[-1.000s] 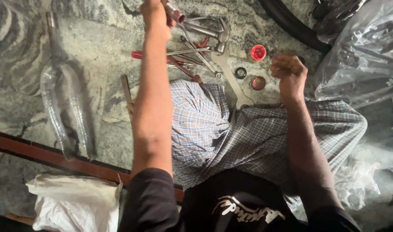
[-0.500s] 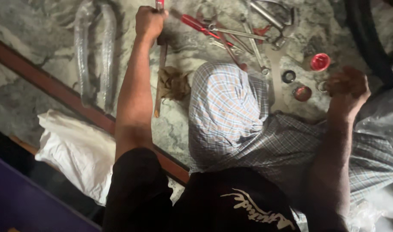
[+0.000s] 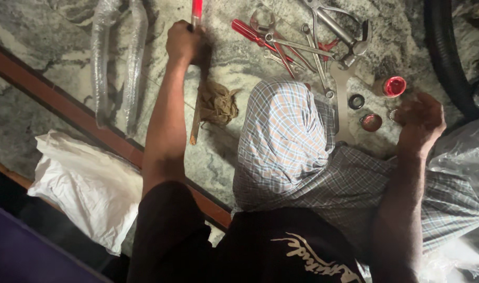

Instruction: The person sits on the floor and assembles a bicycle fork by inserting a metal tube, applying grease, and attaching washers and a black plastic component. They use a screwdriver to tighten a screw on the plastic part.

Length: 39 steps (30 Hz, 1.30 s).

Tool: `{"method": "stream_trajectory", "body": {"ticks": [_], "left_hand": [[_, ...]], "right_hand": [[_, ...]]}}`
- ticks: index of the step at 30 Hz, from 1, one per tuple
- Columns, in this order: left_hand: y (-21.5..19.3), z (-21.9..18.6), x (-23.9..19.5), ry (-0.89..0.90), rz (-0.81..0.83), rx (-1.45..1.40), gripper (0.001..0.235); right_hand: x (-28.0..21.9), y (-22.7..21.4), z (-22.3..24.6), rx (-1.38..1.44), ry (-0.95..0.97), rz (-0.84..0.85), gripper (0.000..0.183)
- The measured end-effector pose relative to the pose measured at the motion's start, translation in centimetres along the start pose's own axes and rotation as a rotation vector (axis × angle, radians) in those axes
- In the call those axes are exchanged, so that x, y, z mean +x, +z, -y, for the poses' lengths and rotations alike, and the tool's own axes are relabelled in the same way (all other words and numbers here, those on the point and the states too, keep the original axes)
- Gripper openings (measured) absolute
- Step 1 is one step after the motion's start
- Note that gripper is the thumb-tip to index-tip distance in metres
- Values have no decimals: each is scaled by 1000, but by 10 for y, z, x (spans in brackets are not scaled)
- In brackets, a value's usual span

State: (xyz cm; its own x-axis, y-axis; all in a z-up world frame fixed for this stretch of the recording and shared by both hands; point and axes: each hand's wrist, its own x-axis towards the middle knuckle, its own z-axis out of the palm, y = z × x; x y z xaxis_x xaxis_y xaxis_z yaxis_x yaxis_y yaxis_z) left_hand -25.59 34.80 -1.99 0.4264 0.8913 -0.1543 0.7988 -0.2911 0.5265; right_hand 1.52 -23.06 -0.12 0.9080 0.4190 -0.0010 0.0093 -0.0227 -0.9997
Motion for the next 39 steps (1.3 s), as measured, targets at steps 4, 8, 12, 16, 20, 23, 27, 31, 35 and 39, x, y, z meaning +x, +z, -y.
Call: {"method": "stream_trajectory", "body": {"ticks": [4, 8, 12, 16, 20, 23, 27, 31, 35, 39], "left_hand": [[6, -9, -9, -8, 31, 22, 33], [7, -15, -14, -61, 34, 57, 38], [8, -11, -14, -39, 24, 73, 39], [20, 15, 5, 74, -100, 69, 34], [8, 76, 47, 65, -444, 359, 44], [-13, 125, 64, -27, -453, 592, 36], [-37, 161, 56, 263, -475, 568, 27], [-53, 155, 45, 93, -365, 548, 30], [-88, 113, 30, 104, -281, 483, 37], [-121, 44, 15, 270, -353, 327, 37]], "right_hand": [[-2, 1, 0, -30, 3, -12, 28], [-4, -3, -1, -59, 16, -19, 26], [-5, -2, -3, -77, 22, -13, 28], [-4, 1, -1, -57, -2, 6, 29], [-6, 7, 6, 22, 35, -30, 24], [-9, 13, 11, -50, 6, -23, 32], [-7, 22, 9, -107, -7, -58, 41], [-9, 23, 5, -51, 35, -77, 44], [-10, 16, 2, -54, -25, -86, 38], [-7, 14, 4, -49, 25, -131, 49]]}}
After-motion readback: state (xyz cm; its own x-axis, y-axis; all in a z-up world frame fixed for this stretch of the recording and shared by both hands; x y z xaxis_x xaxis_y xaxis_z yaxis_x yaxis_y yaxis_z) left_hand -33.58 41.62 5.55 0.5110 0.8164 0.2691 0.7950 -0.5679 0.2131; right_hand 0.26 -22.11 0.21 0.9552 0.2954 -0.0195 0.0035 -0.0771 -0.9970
